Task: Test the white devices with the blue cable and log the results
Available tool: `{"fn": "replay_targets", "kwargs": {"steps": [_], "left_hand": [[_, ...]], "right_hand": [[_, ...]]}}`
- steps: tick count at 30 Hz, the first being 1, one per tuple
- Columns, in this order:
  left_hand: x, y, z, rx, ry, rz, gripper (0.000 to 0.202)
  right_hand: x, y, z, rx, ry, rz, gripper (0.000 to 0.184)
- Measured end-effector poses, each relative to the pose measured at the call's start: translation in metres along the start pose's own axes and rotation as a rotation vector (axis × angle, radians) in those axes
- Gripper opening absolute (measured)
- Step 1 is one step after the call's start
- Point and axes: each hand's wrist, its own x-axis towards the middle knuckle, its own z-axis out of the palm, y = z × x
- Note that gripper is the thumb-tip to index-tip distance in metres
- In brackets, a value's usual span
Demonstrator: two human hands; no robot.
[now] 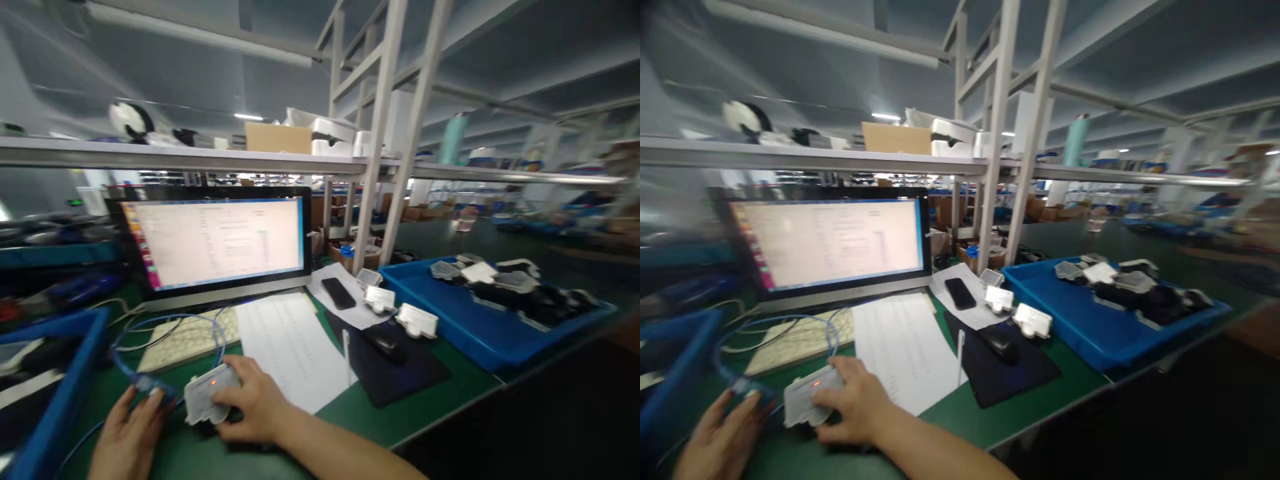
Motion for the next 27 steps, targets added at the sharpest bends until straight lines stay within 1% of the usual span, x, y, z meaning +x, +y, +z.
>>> {"fn": "replay_targets", "kwargs": {"steps": [2, 6, 9, 12, 16, 22, 27], "left_hand": [[-0.002, 0.004, -0.004, -0.145, -0.014, -0.067, 0.057], [-0.005, 0.005, -0.001, -0.236, -0.051, -0.046, 0.067], [-0.007, 0.005, 0.0, -0.254, -0.069, -0.018, 0.068], [-0.009, 0.003, -0.002, -0.269, -0.083, -0.014, 0.069], [-0.008, 0.0, -0.003, -0.295, -0.089, -0.002, 0.065], [-0.008, -0.002, -0.002, -0.338, -0.108, 0.013, 0.061], [-0.009, -0.004, -0.002, -0.348, -0.103, 0.034, 0.062]], "right_hand": [[0.001, -0.003, -0.001, 0.052, 0.021, 0.019, 0.042], [0.003, -0.008, -0.009, 0.12, 0.036, 0.002, 0.039], [0.001, -0.01, -0.011, 0.135, 0.05, -0.011, 0.039], [-0.001, -0.009, -0.008, 0.127, 0.067, -0.023, 0.038], [-0.002, -0.006, -0.005, 0.111, 0.065, -0.041, 0.036], [-0.002, -0.006, -0.007, 0.091, 0.091, -0.058, 0.032], [-0.004, -0.003, -0.006, 0.077, 0.071, -0.102, 0.031]]}}
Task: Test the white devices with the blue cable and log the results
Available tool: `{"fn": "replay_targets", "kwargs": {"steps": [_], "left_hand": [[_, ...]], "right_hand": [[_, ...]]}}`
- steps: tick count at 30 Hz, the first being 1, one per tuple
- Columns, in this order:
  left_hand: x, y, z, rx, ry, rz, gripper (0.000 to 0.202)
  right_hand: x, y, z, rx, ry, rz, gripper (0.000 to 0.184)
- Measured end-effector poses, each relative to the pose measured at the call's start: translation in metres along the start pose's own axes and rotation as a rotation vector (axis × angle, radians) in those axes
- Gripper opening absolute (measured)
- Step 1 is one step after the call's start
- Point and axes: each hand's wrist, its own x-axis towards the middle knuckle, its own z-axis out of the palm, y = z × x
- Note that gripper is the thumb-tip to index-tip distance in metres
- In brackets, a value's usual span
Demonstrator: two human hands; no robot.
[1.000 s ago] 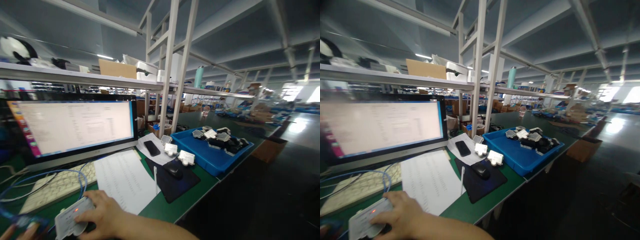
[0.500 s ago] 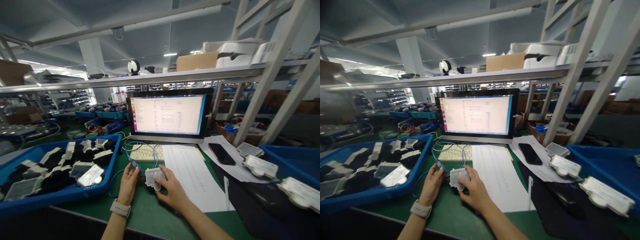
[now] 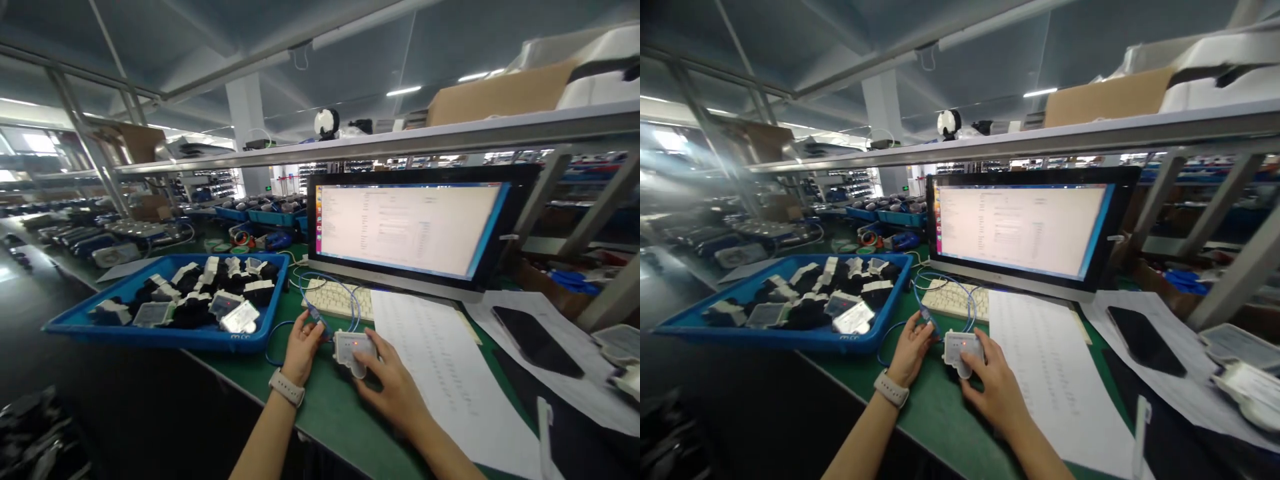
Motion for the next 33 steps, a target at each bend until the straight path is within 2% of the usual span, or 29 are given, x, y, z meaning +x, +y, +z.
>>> {"fn": "replay_targets", "kwargs": {"steps": [14, 33], "left_hand": [[-0.001, -0.0012, -0.0004, -0.03, -0.013, 0.004, 0.063], [-0.0002, 0.0009, -0.0005, 0.0, -0.011, -0.019, 0.063]], "right_hand": [[-0.0018, 0.0063, 0.0024, -0.021, 0.014, -0.043, 0.028], [0.0011, -0.0015, -0.003, 0.016, -0.023, 0.032, 0.029]]}}
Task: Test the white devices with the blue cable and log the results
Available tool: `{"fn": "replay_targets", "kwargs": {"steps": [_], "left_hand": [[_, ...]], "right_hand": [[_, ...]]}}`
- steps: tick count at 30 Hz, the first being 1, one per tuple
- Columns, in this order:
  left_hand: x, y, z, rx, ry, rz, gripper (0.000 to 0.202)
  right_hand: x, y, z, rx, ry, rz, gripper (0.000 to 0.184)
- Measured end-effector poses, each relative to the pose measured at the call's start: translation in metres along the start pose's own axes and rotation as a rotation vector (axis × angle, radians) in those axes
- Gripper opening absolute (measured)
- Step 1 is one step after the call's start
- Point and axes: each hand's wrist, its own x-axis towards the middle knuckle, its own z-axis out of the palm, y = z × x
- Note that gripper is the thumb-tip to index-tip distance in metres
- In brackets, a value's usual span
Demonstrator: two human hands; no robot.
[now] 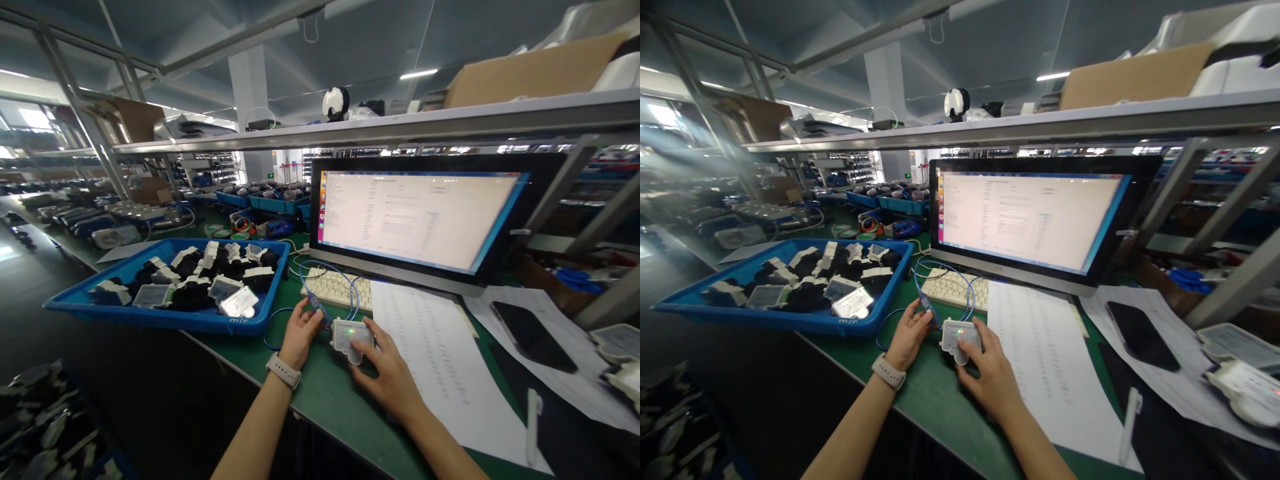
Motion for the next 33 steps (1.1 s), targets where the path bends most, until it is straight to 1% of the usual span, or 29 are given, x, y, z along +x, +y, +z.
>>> {"fn": "replay_targets", "kwargs": {"steps": [14, 17, 20, 22, 26, 30, 33], "left_hand": [[-0.001, 0.002, 0.002, 0.011, -0.005, 0.014, 0.06], [0.0, 0.002, 0.002, 0.021, 0.002, 0.017, 0.059], [0.0, 0.002, 0.002, 0.053, -0.016, 0.031, 0.06], [-0.001, 0.002, 0.003, 0.114, -0.028, 0.086, 0.059], [-0.009, 0.003, 0.012, 0.322, -0.065, 0.216, 0.052], [-0.014, 0.005, 0.02, 0.498, -0.128, 0.281, 0.046], [-0.013, 0.006, 0.021, 0.567, -0.161, 0.301, 0.045]], "right_hand": [[0.0, -0.002, 0.0, -0.003, -0.021, 0.014, 0.038], [0.0, -0.002, 0.0, -0.005, -0.024, 0.008, 0.036], [0.0, -0.002, 0.0, -0.01, -0.01, 0.006, 0.033], [0.001, -0.002, 0.0, -0.007, -0.001, 0.014, 0.034], [0.001, -0.002, 0.001, 0.013, 0.016, 0.037, 0.04], [0.0, -0.002, 0.003, 0.025, -0.002, 0.066, 0.045], [0.0, -0.004, -0.001, 0.033, -0.056, 0.085, 0.056]]}}
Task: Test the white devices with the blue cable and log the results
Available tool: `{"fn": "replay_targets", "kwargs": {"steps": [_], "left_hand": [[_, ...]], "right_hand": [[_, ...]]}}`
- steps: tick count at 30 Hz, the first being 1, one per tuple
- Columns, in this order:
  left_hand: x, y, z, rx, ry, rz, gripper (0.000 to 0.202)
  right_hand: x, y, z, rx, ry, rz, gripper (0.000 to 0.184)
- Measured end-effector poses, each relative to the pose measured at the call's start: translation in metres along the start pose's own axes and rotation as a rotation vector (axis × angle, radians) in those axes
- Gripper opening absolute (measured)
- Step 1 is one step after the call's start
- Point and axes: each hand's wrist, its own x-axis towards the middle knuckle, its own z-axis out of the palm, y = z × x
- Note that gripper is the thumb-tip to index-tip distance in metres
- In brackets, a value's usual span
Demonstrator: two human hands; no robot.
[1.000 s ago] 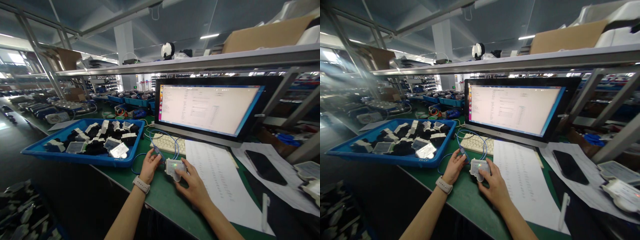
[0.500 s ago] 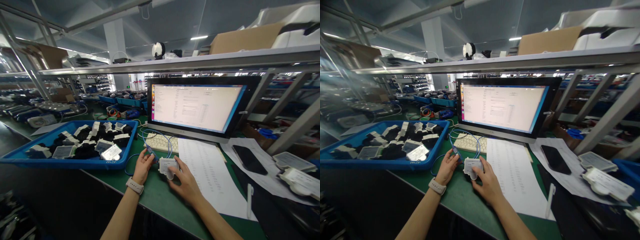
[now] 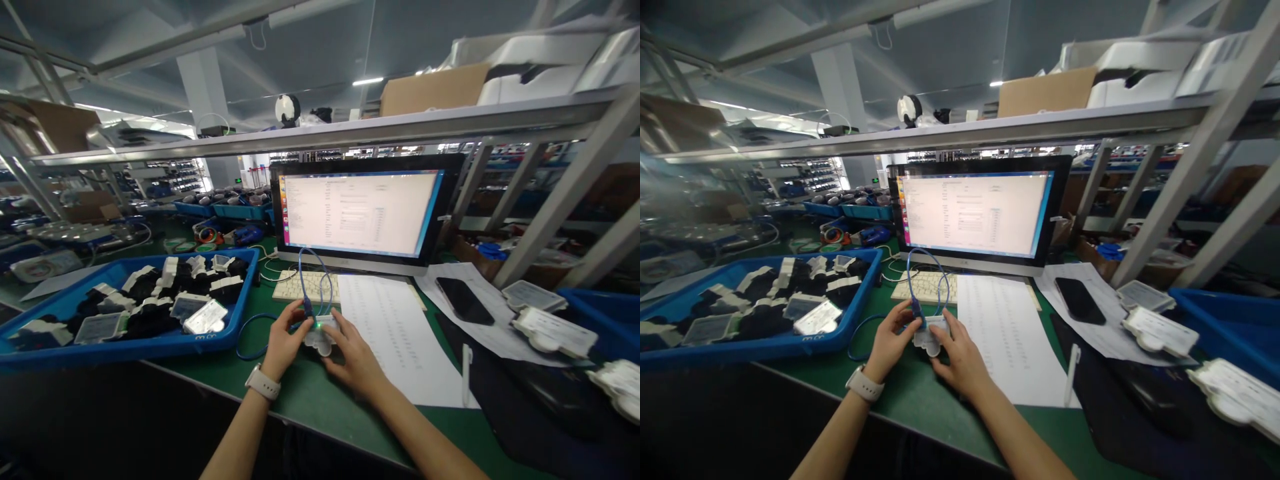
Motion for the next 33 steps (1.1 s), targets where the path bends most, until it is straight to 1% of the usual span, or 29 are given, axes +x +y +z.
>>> {"fn": "replay_targets", "kwargs": {"steps": [2, 4, 7, 9, 12, 15, 18, 20, 22, 24, 29, 33], "left_hand": [[0.001, 0.0, -0.001, 0.038, -0.02, 0.017, 0.046], [0.001, 0.0, -0.002, 0.084, -0.029, 0.038, 0.046], [0.001, 0.002, -0.002, 0.167, -0.031, 0.072, 0.044], [0.001, 0.003, -0.001, 0.204, -0.025, 0.089, 0.042], [0.0, 0.002, 0.0, 0.222, -0.02, 0.106, 0.042], [-0.001, -0.003, -0.001, 0.279, -0.025, 0.142, 0.043], [-0.002, -0.01, -0.002, 0.351, -0.015, 0.217, 0.044], [-0.003, -0.016, -0.003, 0.381, -0.005, 0.262, 0.041], [-0.003, -0.02, -0.003, 0.404, 0.01, 0.303, 0.037], [-0.003, -0.023, -0.004, 0.419, 0.025, 0.346, 0.032], [-0.005, -0.027, -0.005, 0.426, 0.015, 0.431, 0.024], [-0.005, -0.029, -0.005, 0.41, 0.015, 0.427, 0.023]], "right_hand": [[-0.002, -0.005, -0.008, 0.005, -0.037, 0.048, 0.065], [-0.008, -0.012, -0.022, 0.011, -0.049, 0.117, 0.067], [-0.023, -0.019, -0.051, 0.014, -0.027, 0.193, 0.061], [-0.039, -0.017, -0.075, -0.006, 0.018, 0.232, 0.057], [-0.067, -0.005, -0.112, -0.052, 0.142, 0.33, 0.055], [-0.095, 0.014, -0.151, -0.124, 0.269, 0.456, 0.055], [-0.121, 0.038, -0.185, -0.316, 0.355, 0.538, 0.048], [-0.138, 0.056, -0.203, -0.487, 0.368, 0.544, 0.042], [-0.153, 0.074, -0.213, -0.609, 0.335, 0.513, 0.038], [-0.166, 0.091, -0.215, -0.658, 0.288, 0.481, 0.037], [-0.18, 0.117, -0.204, -0.686, 0.223, 0.468, 0.038], [-0.186, 0.128, -0.199, -0.702, 0.185, 0.43, 0.038]]}}
